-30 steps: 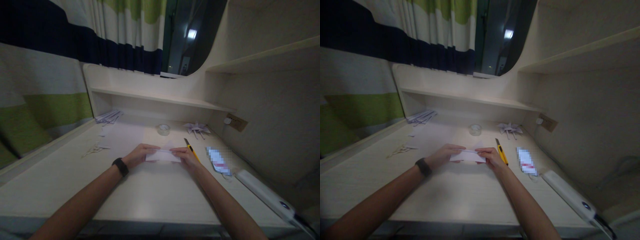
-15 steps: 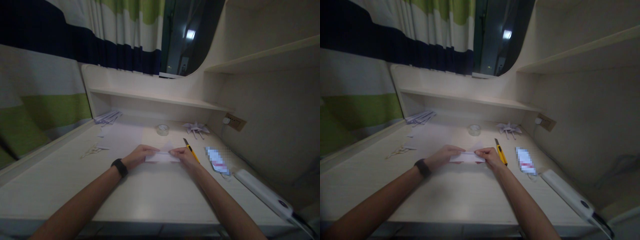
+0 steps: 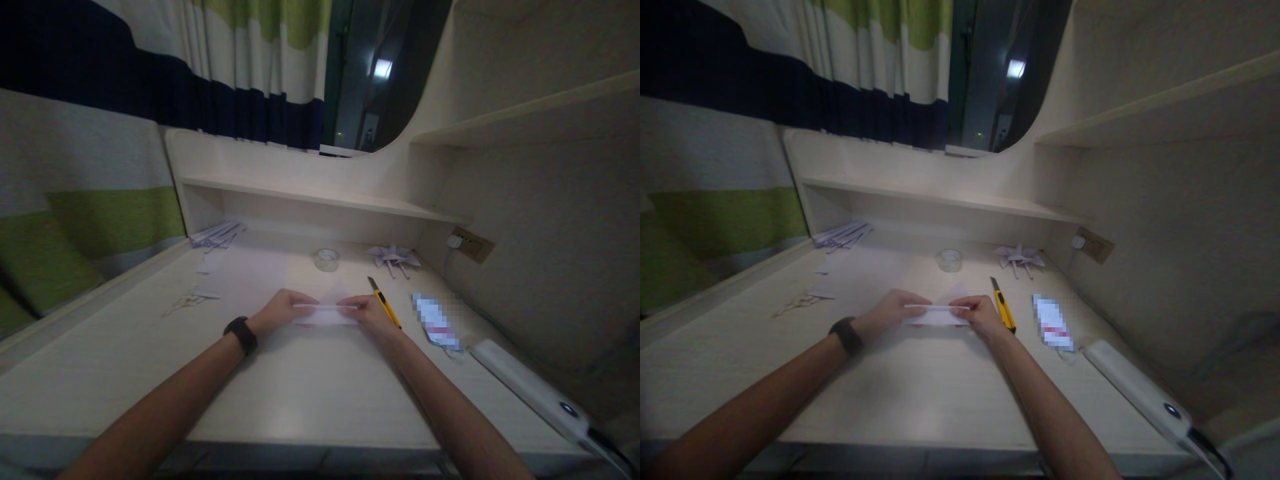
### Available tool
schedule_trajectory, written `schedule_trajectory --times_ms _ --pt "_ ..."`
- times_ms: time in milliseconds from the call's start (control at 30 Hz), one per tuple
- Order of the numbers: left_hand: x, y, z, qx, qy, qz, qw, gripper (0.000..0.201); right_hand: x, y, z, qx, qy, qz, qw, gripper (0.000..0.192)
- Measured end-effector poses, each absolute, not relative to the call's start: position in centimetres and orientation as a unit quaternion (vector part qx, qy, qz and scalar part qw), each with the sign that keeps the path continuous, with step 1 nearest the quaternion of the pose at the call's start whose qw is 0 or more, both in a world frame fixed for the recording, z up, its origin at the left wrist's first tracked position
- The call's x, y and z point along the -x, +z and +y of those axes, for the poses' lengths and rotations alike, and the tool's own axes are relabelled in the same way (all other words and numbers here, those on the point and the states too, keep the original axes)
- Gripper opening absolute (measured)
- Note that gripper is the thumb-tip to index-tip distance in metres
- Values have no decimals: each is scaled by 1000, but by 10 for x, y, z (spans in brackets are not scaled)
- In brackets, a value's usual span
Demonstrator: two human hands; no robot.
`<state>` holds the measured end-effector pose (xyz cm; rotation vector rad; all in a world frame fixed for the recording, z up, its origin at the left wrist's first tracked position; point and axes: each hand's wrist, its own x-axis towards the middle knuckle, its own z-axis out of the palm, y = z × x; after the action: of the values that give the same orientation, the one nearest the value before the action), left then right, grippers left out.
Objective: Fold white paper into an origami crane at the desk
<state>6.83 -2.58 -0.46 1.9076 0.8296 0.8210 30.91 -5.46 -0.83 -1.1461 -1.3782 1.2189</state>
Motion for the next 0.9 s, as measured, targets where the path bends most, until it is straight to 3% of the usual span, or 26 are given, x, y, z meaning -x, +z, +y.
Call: schedule_trajectory --times_ms 267,467,733,900 --pt "-70 -1 -28 -762 331 339 442 38 -309 -6 -54 483 452 -603 445 34" --pt "-67 0 -27 -766 325 333 443 41 -310 -15 -50 455 493 -581 460 39" --pt "-68 -6 -27 -661 338 306 596 46 -309 -12 -51 422 546 -550 471 43" --pt "-68 -10 -23 -651 354 288 607 40 -309 -12 -51 410 552 -554 470 44"
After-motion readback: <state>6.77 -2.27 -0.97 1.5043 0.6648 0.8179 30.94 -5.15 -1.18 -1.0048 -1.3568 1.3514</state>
